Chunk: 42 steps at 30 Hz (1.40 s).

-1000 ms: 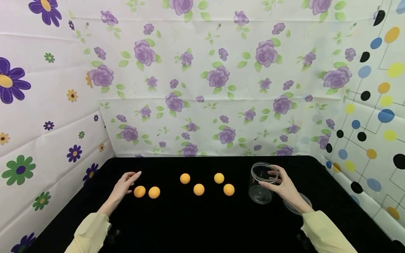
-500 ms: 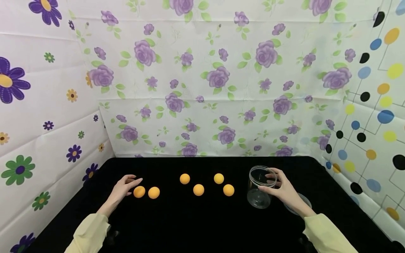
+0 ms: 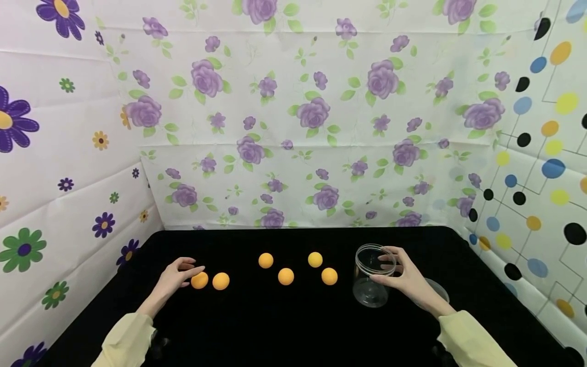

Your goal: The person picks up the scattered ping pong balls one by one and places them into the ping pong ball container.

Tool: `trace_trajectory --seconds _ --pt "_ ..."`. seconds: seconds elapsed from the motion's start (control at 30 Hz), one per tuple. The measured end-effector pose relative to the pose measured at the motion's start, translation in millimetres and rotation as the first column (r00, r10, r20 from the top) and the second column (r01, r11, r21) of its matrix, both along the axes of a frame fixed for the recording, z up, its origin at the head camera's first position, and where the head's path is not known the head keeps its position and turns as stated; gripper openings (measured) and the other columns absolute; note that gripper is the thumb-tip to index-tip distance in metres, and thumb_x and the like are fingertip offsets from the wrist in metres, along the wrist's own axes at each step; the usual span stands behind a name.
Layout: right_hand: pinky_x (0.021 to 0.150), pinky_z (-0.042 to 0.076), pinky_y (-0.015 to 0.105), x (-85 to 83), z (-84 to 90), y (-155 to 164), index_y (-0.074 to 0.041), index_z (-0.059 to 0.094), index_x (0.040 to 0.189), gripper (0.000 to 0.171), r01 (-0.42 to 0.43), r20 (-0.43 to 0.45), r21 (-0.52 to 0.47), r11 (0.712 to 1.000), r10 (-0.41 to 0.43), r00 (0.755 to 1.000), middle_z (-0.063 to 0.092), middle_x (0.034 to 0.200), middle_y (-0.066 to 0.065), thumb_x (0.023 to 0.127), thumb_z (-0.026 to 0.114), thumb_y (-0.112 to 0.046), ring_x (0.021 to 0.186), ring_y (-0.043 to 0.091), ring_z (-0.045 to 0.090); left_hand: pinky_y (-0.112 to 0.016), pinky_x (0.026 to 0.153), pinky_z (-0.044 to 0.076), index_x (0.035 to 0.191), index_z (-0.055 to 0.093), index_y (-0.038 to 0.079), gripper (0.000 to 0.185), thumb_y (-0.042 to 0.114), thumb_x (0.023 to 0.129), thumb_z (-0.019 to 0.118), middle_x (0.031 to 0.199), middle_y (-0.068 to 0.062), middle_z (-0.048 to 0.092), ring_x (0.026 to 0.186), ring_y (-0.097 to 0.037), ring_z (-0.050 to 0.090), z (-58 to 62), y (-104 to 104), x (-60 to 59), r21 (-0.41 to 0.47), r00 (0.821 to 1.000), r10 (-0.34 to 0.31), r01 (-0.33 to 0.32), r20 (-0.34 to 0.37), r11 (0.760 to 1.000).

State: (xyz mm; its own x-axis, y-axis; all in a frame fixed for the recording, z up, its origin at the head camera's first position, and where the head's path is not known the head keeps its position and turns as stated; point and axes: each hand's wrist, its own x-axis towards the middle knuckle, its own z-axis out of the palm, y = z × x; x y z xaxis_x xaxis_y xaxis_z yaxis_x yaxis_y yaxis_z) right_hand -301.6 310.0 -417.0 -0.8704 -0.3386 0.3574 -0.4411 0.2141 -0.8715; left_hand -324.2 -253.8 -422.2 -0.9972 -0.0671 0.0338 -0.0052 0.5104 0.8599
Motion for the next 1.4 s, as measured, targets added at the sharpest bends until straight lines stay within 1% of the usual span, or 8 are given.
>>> trace_trajectory --seconds 0.1,0.27,0.4,0.63,0.9,1.07,1.27,1.4 --pt "0.08 0.045 0.029 1.4 0.2 -2.0 0.002 0.024 0.136 0.058 -0.014 -0.008 0.011 1.0 0.014 1.0 0.036 0.124 0.033 0.088 0.057 0.0 0.105 0.041 0.047 -0.041 0.076 0.048 0.122 0.045 -0.006 0.062 0.039 0.083 0.065 0.114 -0.025 0.047 0.098 -0.036 0.051 -1.1 -2.2 -0.7 0.001 1.0 -0.005 0.005 0.0 1.0" --pt "0.08 0.046 0.031 2.6 -0.7 -4.6 0.001 0.025 0.136 0.058 -0.028 0.005 0.001 1.0 0.028 1.0 0.038 0.124 0.03 0.087 0.058 0.001 0.106 0.044 0.045 -0.041 0.074 0.049 0.121 0.046 -0.007 0.062 0.038 0.082 0.066 0.112 -0.025 0.048 0.096 -0.037 0.052 -1.3 -3.1 0.0 -0.011 1.0 -0.015 0.015 -0.002 1.0" --pt "0.079 0.047 0.033 3.0 -0.9 -7.3 -0.001 0.027 0.135 0.058 -0.032 0.005 0.006 0.999 0.032 0.999 0.04 0.123 0.029 0.086 0.059 0.0 0.106 0.046 0.044 -0.041 0.073 0.049 0.12 0.046 -0.008 0.059 0.033 0.082 0.067 0.111 -0.025 0.048 0.094 -0.036 0.052 -1.4 -2.1 1.7 -0.012 1.0 -0.021 0.021 -0.002 1.0" --pt "0.079 0.047 0.035 3.5 -0.3 -16.2 -0.002 0.029 0.135 0.057 -0.059 -0.013 0.031 0.998 0.06 0.998 0.042 0.123 0.027 0.086 0.059 0.0 0.107 0.045 0.044 -0.039 0.072 0.05 0.119 0.048 -0.007 0.059 0.032 0.08 0.07 0.108 -0.024 0.05 0.09 -0.033 0.054 -2.3 -0.6 3.4 -0.045 1.0 -0.001 -0.001 -0.03 0.999" --pt "0.083 0.044 0.036 5.4 0.8 -29.9 -0.001 0.029 0.135 0.058 -0.103 -0.008 0.016 0.995 0.103 0.995 0.042 0.124 0.027 0.085 0.06 0.002 0.107 0.047 0.043 -0.038 0.07 0.05 0.117 0.05 -0.007 0.054 0.023 0.079 0.072 0.106 -0.022 0.053 0.085 -0.031 0.056 -5.9 -0.8 0.3 -0.063 0.999 -0.017 0.014 -0.05 0.998" --pt "0.083 0.045 0.035 4.4 -0.5 -37.8 -0.002 0.031 0.134 0.059 -0.102 -0.007 0.016 0.995 0.102 0.995 0.042 0.123 0.026 0.084 0.062 0.001 0.108 0.047 0.043 -0.038 0.069 0.049 0.116 0.052 -0.007 0.052 0.018 0.076 0.074 0.105 -0.022 0.053 0.082 -0.029 0.057 -7.4 -0.1 -0.9 -0.084 0.998 -0.028 0.024 -0.058 0.996" --pt "0.082 0.045 0.036 2.2 -2.0 -46.1 -0.003 0.032 0.133 0.059 -0.117 0.007 0.009 0.993 0.117 0.993 0.043 0.123 0.025 0.083 0.063 0.001 0.108 0.047 0.042 -0.041 0.071 0.049 0.115 0.053 -0.006 0.054 0.017 0.072 0.077 0.103 -0.02 0.055 0.085 -0.03 0.058 -8.7 1.2 -1.1 -0.102 0.996 -0.023 0.015 -0.082 0.995" --pt "0.081 0.046 0.037 1.4 -0.8 -51.9 -0.004 0.033 0.134 0.06 -0.129 0.026 0.001 0.992 0.129 0.991 0.042 0.124 0.024 0.083 0.064 -0.001 0.108 0.046 0.042 -0.041 0.071 0.048 0.112 0.056 -0.006 0.053 0.018 0.071 0.078 0.1 -0.016 0.057 0.086 -0.029 0.058 -9.1 0.8 -1.2 -0.107 0.995 -0.024 0.014 -0.092 0.994"
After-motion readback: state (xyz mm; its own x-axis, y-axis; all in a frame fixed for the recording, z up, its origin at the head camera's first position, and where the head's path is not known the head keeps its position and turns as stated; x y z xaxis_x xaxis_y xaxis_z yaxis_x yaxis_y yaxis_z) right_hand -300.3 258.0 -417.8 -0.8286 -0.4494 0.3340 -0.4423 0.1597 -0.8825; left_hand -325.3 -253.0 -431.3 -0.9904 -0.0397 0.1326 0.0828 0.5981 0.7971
